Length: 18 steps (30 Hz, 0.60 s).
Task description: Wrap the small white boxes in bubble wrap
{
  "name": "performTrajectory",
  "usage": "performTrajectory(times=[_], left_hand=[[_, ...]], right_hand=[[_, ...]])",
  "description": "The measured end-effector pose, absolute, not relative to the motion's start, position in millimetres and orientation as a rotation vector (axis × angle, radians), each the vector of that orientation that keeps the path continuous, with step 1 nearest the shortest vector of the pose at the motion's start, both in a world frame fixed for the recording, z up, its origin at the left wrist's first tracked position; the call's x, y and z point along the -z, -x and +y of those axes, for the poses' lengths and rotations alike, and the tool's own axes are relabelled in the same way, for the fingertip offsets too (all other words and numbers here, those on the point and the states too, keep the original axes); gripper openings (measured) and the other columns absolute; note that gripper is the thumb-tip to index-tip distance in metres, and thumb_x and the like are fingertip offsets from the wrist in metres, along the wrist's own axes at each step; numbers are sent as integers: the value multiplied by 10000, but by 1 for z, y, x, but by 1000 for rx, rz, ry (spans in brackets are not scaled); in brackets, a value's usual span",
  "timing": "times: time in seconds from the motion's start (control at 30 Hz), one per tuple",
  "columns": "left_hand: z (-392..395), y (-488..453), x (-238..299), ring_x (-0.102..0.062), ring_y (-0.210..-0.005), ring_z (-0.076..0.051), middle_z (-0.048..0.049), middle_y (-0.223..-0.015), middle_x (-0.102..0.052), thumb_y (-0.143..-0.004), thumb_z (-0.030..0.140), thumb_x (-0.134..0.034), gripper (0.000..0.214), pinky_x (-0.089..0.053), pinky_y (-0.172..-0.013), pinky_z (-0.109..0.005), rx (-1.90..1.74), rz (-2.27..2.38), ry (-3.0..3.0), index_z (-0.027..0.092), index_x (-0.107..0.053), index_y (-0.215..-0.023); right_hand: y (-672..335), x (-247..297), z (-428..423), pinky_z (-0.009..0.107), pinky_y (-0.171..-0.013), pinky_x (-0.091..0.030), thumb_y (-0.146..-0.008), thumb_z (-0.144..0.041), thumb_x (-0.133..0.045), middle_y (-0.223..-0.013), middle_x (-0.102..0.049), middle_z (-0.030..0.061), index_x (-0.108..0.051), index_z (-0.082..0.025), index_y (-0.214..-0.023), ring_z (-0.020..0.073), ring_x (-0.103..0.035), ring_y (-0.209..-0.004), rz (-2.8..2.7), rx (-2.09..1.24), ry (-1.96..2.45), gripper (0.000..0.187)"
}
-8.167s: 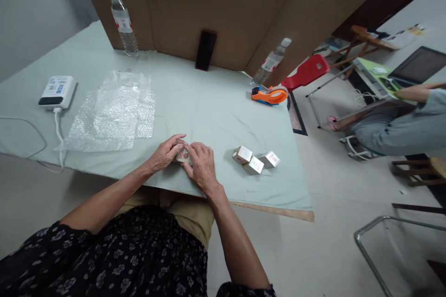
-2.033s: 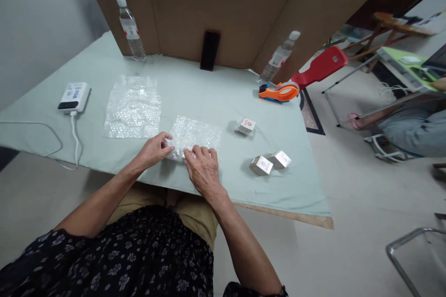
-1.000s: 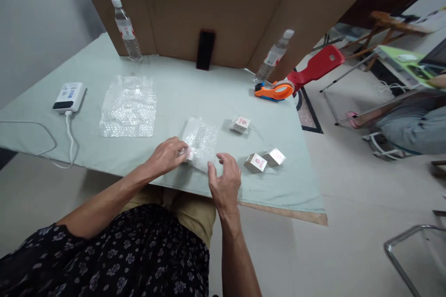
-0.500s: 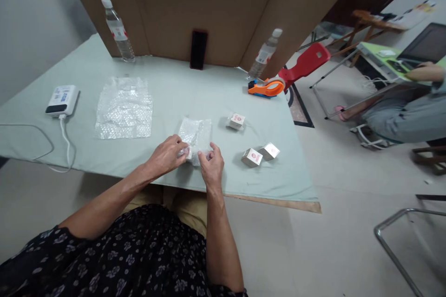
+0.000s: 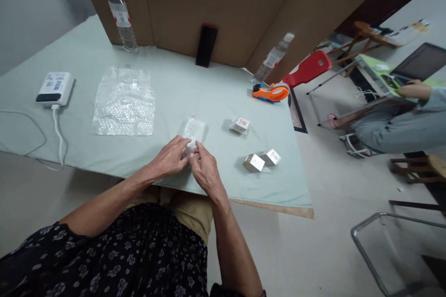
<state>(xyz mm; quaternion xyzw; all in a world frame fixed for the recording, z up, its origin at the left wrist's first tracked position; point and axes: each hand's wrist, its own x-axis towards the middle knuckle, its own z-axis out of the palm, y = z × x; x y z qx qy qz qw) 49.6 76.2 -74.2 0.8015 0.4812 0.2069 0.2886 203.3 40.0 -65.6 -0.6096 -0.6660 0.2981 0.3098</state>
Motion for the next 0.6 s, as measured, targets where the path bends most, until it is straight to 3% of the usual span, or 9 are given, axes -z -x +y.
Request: performTrajectory(times=[0.13, 0.23, 0.33, 0.47, 0.6], left_hand=[[76, -46, 81, -597, -903, -204, -109, -1121, -601, -731, 193, -643, 614, -525, -870, -356, -681, 1246, -1849, 124, -499, -1324], [75, -48, 82, -585, -784, -161, -87, -1072, -618, -804, 268, -623, 498, -528, -796, -331, -760, 1289, -1720, 143, -538, -1279], [73, -52, 84, -598, -860, -186, -89, -1016, -626, -914, 350, -540, 328, -518, -833, -345, -839, 1322, -1729, 154, -599, -1170], [72, -55, 90, -603, -884, -190, -89, -1039, -621, -920, 309, -551, 267, -519, -856, -357, -885, 1309, -1755, 167, -608, -1140], [75, -54, 97, -603, -871, -179, -74, -1070, -604, -807, 152, -605, 421, -529, -867, -349, -833, 1307, -1790, 168, -574, -1227]], right_hand=[[-211, 61, 48, 353, -783, -540, -879, -200, -458, -1107, -703, 104, -466, -130, -1428, 194, -658, -846, -2107, -715, 1544, 554], [-208, 60, 55, 384, -801, -535, -845, -150, -476, -1207, -676, 153, -396, -118, -1477, 254, -658, -993, -2343, -503, 1593, 639], [-206, 58, 58, 386, -803, -531, -832, -155, -490, -1336, -615, 180, -349, -136, -1512, 279, -646, -1071, -2439, -423, 1589, 695], [-217, 60, 59, 347, -743, -530, -799, -191, -538, -1244, -662, 132, -315, -186, -1534, 204, -665, -861, -2288, -729, 1481, 768], [-231, 74, 60, 295, -618, -503, -844, -269, -524, -1083, -686, 81, -389, -183, -1464, 114, -569, -622, -1828, -927, 1425, 641]])
